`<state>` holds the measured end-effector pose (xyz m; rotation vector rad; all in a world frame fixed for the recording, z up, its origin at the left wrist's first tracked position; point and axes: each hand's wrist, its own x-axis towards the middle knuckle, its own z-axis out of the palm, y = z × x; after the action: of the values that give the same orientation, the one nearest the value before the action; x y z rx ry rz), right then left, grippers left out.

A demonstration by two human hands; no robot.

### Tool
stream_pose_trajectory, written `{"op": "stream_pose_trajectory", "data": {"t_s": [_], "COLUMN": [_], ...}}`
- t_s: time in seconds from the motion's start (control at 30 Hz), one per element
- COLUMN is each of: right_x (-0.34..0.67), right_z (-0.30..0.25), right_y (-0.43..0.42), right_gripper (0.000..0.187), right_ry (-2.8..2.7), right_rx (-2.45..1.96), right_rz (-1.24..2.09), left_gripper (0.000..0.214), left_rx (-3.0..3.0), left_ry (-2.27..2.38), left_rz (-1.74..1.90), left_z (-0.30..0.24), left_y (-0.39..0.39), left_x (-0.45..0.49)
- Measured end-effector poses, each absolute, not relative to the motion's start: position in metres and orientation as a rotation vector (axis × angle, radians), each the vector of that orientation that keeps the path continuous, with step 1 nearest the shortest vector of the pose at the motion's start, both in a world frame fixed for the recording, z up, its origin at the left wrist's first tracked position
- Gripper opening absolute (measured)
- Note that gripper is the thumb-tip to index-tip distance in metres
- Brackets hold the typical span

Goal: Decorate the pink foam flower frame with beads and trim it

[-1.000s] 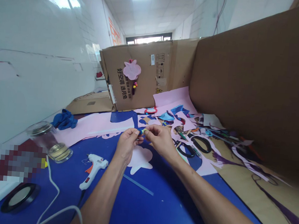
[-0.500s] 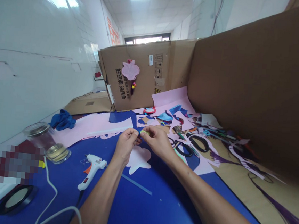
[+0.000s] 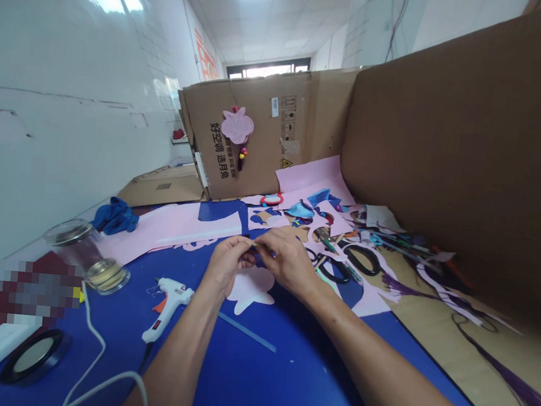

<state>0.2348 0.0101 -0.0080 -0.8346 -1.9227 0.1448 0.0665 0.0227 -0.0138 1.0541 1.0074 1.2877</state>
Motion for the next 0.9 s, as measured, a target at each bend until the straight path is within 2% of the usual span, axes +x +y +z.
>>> {"op": "stream_pose_trajectory", "data": {"t_s": [0.43, 0.7, 0.8, 0.9], "right_x": [0.2276, 0.2306, 0.2305, 0.2303], "right_z": [-0.0064, -0.0072, -0.0079, -0.0079], "right_y": [0.0106, 0.0155, 0.0155, 0.0150], "right_gripper": [0.016, 0.016, 0.021, 0.018], "right_ry": [-1.624, -1.657, -1.707, -1.766], "right_rx": [-0.971, -0.955, -0.897, -0.877], "right_rz": [0.485, 0.501, 0.520, 0.529], "left_gripper": [0.027, 0.027, 0.028, 0.032], "left_rx": [0.831, 1.043, 1.055, 1.006], "left_ry": [0.918, 1.013, 1.042, 1.022], "left_rz": [1.374, 1.415, 1.390, 1.352], "left_z": [-0.0136, -0.0117, -0.0105, -0.0098], "left_y": [0.0260, 0.0252, 0.0239, 0.0229], "left_x": [0.0677, 0.0683, 0.0699, 0.0694]}}
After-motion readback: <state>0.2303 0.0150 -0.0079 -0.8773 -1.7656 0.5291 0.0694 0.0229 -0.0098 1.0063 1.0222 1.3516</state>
